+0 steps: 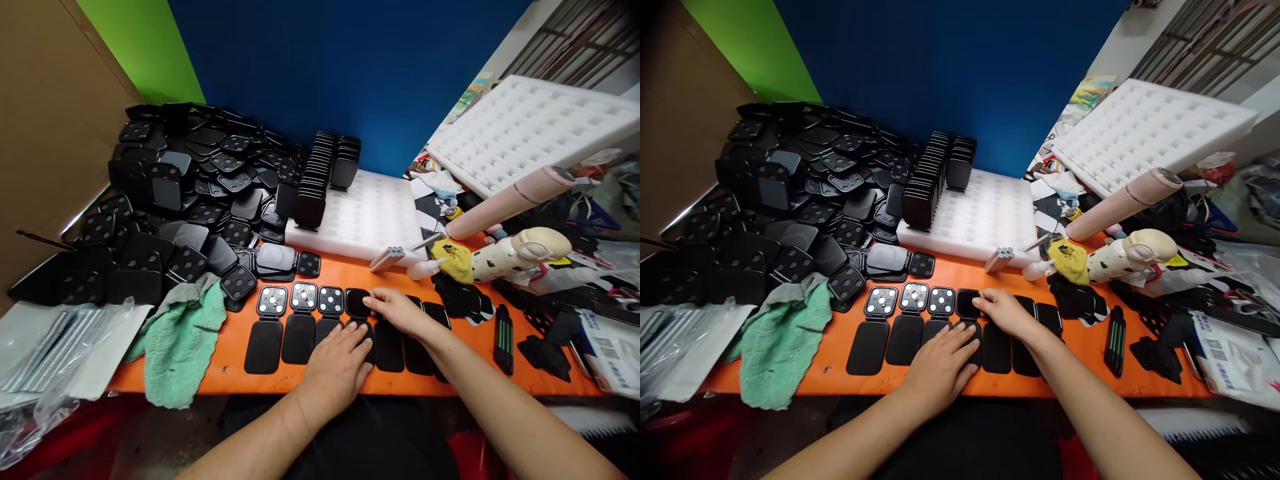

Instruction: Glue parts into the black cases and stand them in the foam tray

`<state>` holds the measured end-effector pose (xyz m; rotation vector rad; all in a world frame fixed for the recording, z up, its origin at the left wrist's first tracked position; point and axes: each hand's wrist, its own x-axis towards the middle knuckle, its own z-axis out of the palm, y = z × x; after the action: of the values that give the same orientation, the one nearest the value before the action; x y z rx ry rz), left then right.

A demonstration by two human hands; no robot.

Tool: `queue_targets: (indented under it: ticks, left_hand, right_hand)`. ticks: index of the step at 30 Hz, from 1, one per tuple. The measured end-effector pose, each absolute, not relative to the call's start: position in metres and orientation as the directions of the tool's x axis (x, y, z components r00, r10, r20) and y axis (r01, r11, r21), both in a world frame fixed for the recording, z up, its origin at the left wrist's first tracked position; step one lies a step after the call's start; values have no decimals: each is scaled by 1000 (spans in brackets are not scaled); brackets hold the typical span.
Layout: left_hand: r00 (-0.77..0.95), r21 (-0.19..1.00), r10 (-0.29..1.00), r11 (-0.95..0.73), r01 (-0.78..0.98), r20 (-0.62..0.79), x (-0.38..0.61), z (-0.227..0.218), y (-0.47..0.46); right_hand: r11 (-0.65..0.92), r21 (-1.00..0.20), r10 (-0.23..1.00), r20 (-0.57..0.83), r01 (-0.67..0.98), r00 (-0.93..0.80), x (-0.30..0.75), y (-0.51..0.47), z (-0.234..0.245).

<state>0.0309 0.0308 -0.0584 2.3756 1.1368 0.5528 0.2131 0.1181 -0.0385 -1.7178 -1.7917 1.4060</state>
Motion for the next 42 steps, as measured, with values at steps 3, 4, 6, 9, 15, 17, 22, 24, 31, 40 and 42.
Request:
queue_targets:
  ticks: [3,4,6,9,15,17,22,24,31,40,42]
  left_hand:
    - [579,558,800,-557,616,159,31,-59,31]
    - [580,559,799,-556,615,157,31,-59,31]
    - [580,563,800,-554,613,155,31,-59,31]
    - [582,563,797,-558,610,159,31,-58,31]
    - [584,554,799,-555,621,145,32,-57,32]
    - [583,555,797,-559,616,156,31,-57,32]
    - [576,558,798,-563,609,176,31,-59,31]
    - [573,561,801,-560,610,176,31,-60,31]
    - [587,563,795,-558,610,152,31,-58,32]
    - [600,547,787,-567,616,140,30,-54,34]
    - [602,538,787,-570,622,137,30,-53,34]
  right_hand:
    - [-186,-769,887,-399,612,-233,213,118,-40]
    - [-184,-765,889,-397,618,-226,212,118,-40]
    - [-184,-756,893,-395,627,-214,212,117,-41]
    - [-186,-750,896,-394,635,-203,212,118,-41]
    - [-179,-746,885,-406,641,-226,211,120,-36]
    - [-174,-739,883,-409,650,-229,210,120,-35]
    - [-177,-678,887,-424,714,-182,209,120,-34]
    - [-173,-648,888,-428,741,-167,208,122,-34]
    - [-123,-555,887,-433,823,-159,204,130,-32]
    - [-3,-362,897,-413,932,-157,198,136,-29]
    - [14,-295,913,-386,955,-132,194,139,-26]
